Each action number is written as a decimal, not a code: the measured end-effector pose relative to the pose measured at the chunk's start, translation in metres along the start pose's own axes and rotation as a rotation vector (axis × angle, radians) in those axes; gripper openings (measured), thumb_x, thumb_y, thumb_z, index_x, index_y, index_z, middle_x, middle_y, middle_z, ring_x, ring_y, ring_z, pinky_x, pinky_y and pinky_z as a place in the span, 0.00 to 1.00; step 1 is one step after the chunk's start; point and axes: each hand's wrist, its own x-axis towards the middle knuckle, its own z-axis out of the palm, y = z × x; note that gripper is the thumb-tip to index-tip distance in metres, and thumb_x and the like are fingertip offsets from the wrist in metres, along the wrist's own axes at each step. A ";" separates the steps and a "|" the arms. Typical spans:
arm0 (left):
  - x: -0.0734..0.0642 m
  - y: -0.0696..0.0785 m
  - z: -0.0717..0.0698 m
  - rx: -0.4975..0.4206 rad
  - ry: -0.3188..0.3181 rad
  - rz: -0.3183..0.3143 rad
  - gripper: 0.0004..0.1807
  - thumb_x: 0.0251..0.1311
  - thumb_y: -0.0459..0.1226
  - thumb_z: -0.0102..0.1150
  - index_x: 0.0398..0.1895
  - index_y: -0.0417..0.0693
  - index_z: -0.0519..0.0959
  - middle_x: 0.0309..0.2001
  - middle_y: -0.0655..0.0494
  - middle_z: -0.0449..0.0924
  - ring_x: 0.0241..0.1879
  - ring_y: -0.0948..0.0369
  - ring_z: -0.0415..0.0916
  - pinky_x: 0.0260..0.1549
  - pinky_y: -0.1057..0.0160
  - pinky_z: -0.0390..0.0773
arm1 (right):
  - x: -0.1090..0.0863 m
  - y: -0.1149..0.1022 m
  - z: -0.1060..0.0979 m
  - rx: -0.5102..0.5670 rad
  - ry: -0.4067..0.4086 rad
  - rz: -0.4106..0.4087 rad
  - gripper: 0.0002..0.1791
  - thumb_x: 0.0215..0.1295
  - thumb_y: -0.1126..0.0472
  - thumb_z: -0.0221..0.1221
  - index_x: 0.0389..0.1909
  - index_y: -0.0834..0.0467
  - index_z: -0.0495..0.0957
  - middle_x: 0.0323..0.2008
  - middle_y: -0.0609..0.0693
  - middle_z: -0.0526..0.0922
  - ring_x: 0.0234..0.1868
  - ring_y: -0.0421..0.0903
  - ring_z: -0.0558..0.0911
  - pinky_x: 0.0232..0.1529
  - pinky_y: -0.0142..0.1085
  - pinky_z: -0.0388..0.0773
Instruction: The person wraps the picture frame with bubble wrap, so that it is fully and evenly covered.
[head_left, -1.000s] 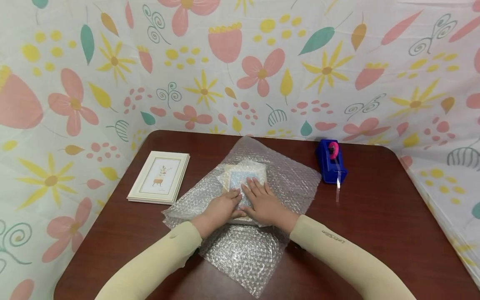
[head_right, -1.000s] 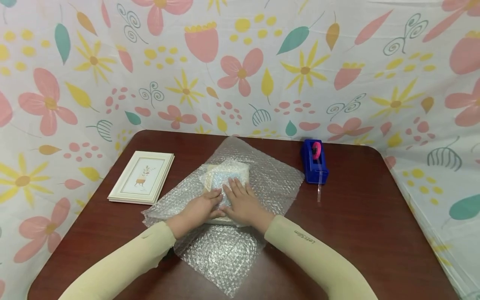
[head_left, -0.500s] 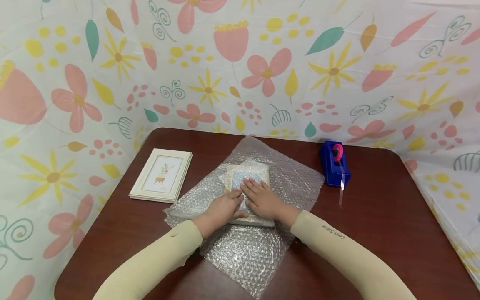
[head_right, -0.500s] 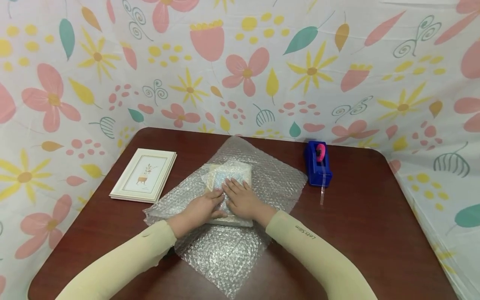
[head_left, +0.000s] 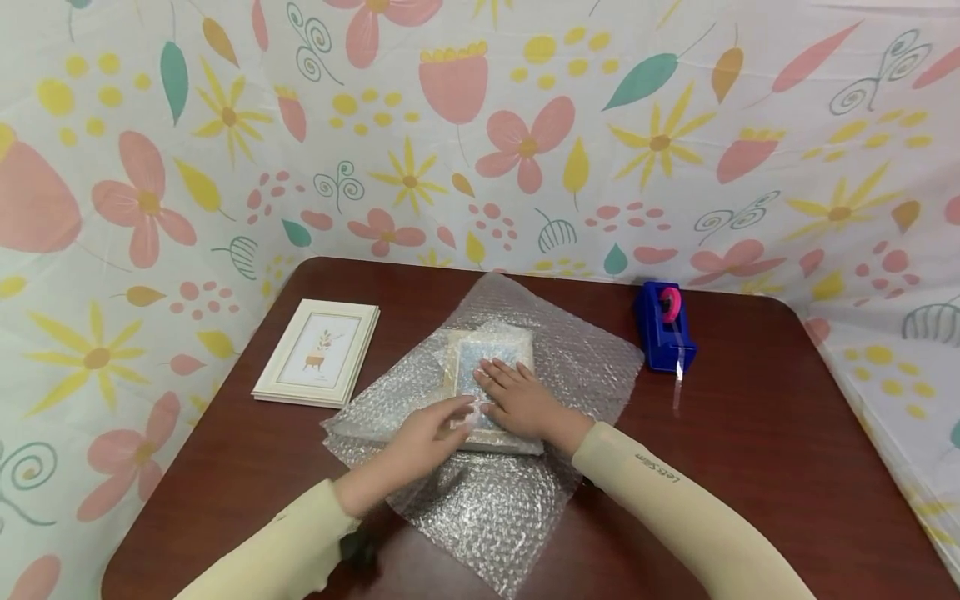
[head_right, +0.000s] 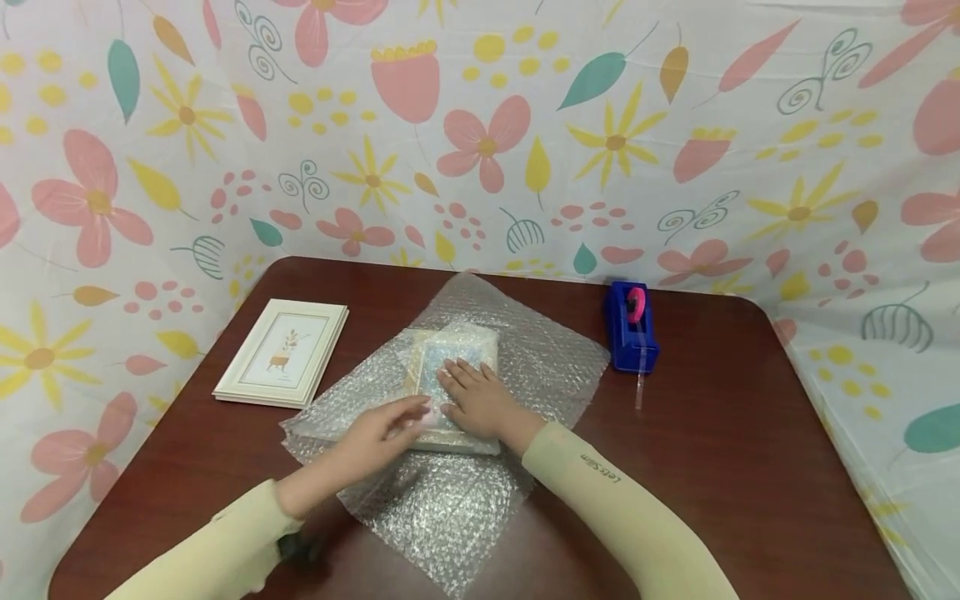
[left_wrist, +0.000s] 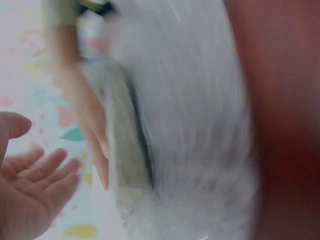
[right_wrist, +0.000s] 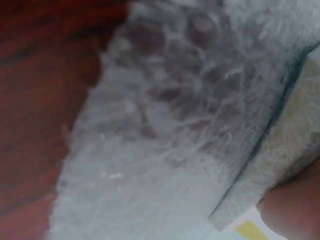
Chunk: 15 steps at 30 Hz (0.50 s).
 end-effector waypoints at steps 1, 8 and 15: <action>-0.008 0.000 -0.003 -0.132 -0.004 -0.054 0.28 0.74 0.37 0.53 0.72 0.30 0.67 0.63 0.31 0.78 0.60 0.39 0.81 0.61 0.45 0.81 | -0.001 0.000 0.000 0.003 0.001 0.002 0.35 0.82 0.46 0.43 0.82 0.57 0.51 0.84 0.56 0.48 0.84 0.58 0.49 0.83 0.61 0.44; -0.048 -0.022 -0.017 -0.725 -0.077 -0.366 0.33 0.77 0.39 0.45 0.75 0.25 0.56 0.69 0.25 0.70 0.63 0.41 0.79 0.59 0.52 0.84 | -0.003 0.003 -0.001 0.011 0.009 0.001 0.35 0.82 0.45 0.42 0.82 0.56 0.50 0.84 0.56 0.48 0.85 0.58 0.49 0.83 0.61 0.43; -0.062 -0.041 -0.011 -0.991 -0.079 -0.581 0.34 0.81 0.43 0.39 0.76 0.25 0.49 0.71 0.27 0.67 0.59 0.56 0.83 0.55 0.59 0.86 | -0.003 0.000 -0.003 0.020 -0.002 -0.012 0.35 0.82 0.46 0.42 0.82 0.56 0.49 0.84 0.56 0.47 0.85 0.57 0.48 0.83 0.60 0.42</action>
